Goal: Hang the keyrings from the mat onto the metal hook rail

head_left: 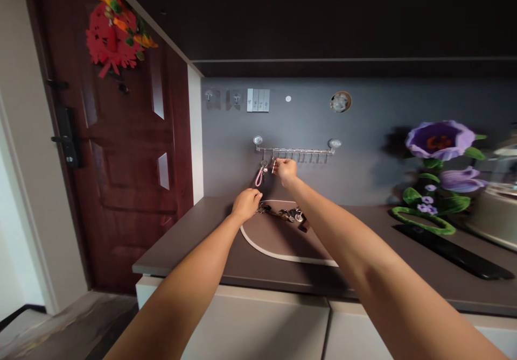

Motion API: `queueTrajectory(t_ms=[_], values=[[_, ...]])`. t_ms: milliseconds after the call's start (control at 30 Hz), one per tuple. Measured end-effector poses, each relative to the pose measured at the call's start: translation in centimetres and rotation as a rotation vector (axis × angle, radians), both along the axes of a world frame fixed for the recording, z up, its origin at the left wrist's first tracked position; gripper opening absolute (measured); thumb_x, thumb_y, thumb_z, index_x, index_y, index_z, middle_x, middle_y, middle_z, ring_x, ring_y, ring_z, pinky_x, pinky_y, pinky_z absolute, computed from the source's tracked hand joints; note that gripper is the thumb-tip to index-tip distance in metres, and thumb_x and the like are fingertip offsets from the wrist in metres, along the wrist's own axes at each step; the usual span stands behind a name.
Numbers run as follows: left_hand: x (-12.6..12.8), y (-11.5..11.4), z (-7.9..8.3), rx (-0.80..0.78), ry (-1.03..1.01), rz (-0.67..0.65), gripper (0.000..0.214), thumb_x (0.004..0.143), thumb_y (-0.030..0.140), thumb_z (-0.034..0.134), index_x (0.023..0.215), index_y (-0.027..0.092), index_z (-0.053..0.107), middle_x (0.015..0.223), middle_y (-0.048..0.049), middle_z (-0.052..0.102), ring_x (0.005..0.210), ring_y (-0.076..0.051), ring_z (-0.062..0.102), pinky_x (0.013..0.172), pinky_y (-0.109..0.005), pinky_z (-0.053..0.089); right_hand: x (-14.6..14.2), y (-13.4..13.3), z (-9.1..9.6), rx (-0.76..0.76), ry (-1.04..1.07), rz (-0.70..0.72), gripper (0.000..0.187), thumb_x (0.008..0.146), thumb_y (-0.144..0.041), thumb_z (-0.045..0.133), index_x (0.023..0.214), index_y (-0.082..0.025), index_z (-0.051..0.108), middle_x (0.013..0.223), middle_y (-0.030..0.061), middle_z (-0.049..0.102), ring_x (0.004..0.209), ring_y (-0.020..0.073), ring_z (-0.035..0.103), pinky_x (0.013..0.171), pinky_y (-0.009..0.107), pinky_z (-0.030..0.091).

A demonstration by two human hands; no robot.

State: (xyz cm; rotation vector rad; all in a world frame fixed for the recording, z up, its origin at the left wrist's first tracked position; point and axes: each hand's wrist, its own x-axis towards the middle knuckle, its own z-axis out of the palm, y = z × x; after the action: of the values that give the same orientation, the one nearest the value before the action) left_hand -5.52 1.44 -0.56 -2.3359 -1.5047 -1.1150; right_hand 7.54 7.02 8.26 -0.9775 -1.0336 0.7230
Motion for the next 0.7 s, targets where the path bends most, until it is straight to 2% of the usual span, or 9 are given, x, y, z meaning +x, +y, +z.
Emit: queueTrajectory(t_ms=[267,700], values=[[0.1,0.0,0.1,-0.014,0.026,0.006,0.028,0.086,0.027,0.037,0.083,0.017,0.063,0.086,-0.0065,0.064,0.082,-0.016,0.056,0.072,-0.025,0.039,-0.1,1.5,0.0,-0.052,0.035,-0.020,0.014,0.077,-0.016,0.048,0.064,-0.014,0.051,0.056,-0.0006,0.054,0.046,0.0070,0.052,0.045,0.020,0.048],[-0.1,0.2,0.2,-0.076,0.011,0.064,0.028,0.086,0.027,0.037,0.086,0.018,0.063,0.091,-0.0063,0.063,0.087,-0.015,0.056,0.076,-0.025,0.038,0.2,1.8,-1.6,-0.075,-0.020,0.030,0.011,0.077,-0.014,0.046,0.067,-0.014,0.051,0.058,-0.0010,0.053,0.050,0.0069,0.052,0.047,0.019,0.046]])
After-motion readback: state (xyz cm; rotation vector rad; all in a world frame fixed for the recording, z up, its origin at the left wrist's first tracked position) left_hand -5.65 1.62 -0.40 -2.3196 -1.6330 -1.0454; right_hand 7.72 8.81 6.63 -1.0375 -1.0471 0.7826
